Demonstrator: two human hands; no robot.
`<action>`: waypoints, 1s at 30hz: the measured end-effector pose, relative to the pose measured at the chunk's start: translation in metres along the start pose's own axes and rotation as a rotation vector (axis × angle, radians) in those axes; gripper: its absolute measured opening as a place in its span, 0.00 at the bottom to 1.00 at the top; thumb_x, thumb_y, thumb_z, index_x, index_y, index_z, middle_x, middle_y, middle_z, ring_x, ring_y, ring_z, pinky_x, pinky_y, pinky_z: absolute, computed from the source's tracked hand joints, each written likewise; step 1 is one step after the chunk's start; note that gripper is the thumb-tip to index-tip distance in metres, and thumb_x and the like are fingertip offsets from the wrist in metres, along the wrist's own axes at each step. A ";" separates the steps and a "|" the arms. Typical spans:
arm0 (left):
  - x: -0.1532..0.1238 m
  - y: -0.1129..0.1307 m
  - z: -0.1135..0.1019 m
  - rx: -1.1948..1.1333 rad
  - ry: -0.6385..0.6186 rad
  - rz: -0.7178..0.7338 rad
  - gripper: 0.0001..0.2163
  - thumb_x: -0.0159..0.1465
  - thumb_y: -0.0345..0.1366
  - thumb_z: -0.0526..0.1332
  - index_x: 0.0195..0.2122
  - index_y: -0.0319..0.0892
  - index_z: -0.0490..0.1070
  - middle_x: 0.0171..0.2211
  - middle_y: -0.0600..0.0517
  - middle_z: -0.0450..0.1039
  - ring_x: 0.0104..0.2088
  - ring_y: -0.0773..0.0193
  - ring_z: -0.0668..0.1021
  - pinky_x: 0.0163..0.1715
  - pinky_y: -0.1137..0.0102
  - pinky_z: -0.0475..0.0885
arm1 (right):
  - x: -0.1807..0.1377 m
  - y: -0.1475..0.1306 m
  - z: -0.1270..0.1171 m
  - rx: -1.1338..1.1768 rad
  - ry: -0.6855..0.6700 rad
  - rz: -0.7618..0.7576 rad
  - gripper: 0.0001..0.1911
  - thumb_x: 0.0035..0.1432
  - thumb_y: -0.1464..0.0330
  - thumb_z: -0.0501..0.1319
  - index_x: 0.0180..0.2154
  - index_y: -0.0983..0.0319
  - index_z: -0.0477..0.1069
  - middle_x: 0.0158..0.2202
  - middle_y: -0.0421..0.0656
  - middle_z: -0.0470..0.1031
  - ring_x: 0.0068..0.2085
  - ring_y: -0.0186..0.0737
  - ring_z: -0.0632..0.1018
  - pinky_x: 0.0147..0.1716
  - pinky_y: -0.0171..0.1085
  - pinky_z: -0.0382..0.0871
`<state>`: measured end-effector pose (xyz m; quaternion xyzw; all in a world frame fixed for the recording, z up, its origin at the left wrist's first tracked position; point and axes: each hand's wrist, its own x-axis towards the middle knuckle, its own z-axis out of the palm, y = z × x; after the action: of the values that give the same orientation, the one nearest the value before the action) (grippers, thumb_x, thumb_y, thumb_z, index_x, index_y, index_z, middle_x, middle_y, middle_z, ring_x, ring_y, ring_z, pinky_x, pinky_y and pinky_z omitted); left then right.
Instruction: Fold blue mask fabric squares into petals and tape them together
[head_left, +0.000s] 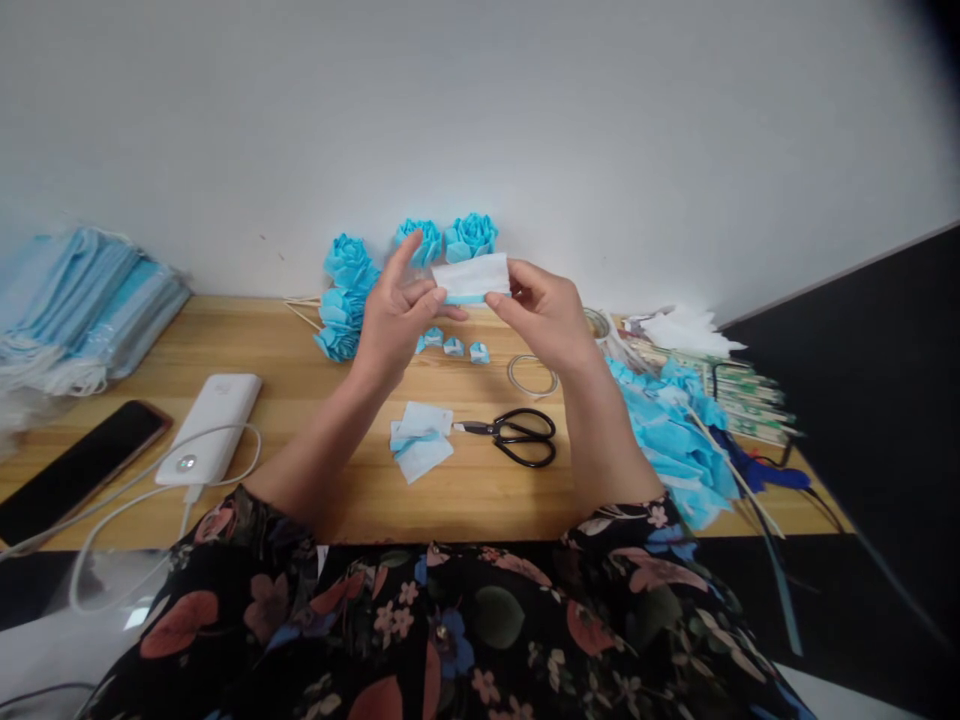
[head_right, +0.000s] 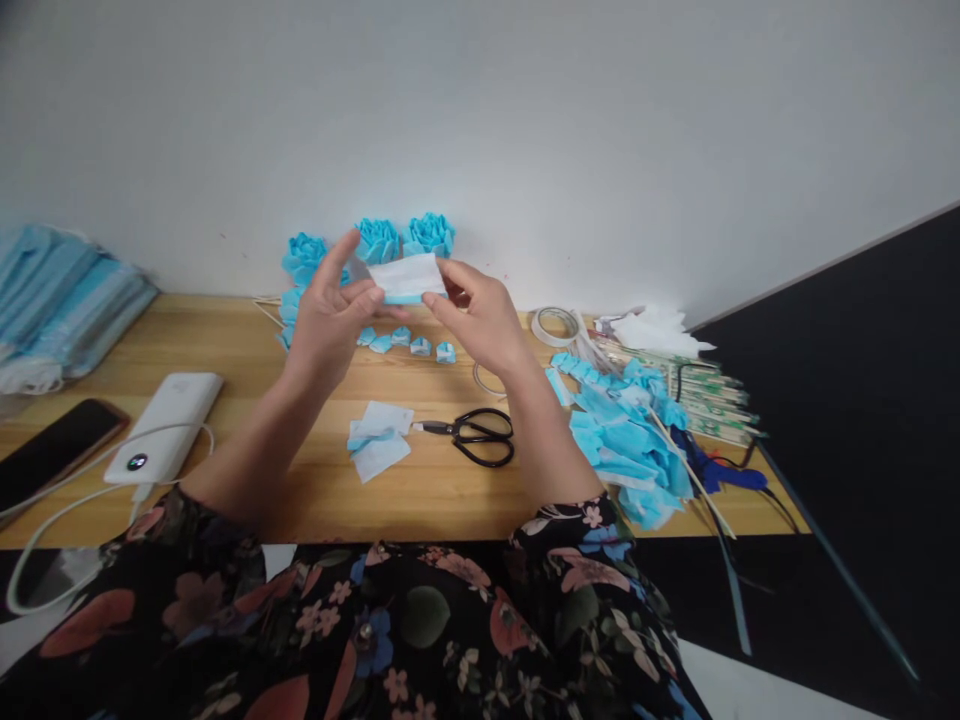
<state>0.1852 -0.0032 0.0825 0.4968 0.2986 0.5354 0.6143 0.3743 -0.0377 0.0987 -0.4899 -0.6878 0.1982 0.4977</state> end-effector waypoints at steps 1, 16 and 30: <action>0.001 0.000 0.000 -0.019 0.013 0.023 0.37 0.60 0.43 0.73 0.69 0.56 0.60 0.46 0.51 0.81 0.48 0.53 0.84 0.43 0.70 0.77 | 0.000 0.001 -0.001 0.010 0.015 0.007 0.13 0.61 0.56 0.66 0.42 0.56 0.79 0.35 0.39 0.78 0.40 0.42 0.77 0.42 0.42 0.77; -0.032 -0.023 -0.005 -0.158 0.017 -0.151 0.16 0.56 0.46 0.74 0.29 0.39 0.73 0.29 0.52 0.78 0.30 0.67 0.78 0.36 0.70 0.74 | -0.006 0.012 0.041 0.243 -0.113 0.091 0.17 0.58 0.58 0.66 0.46 0.58 0.76 0.37 0.40 0.77 0.38 0.39 0.76 0.37 0.38 0.75; -0.023 -0.045 -0.043 0.560 -0.232 -0.090 0.19 0.54 0.50 0.69 0.18 0.40 0.73 0.19 0.53 0.71 0.23 0.68 0.68 0.26 0.71 0.61 | -0.028 0.021 0.040 0.284 -0.271 0.230 0.22 0.53 0.56 0.68 0.47 0.61 0.77 0.38 0.42 0.77 0.35 0.37 0.75 0.33 0.36 0.69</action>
<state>0.1569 -0.0097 0.0225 0.6911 0.3840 0.3442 0.5065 0.3494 -0.0439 0.0522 -0.4592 -0.6532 0.4124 0.4386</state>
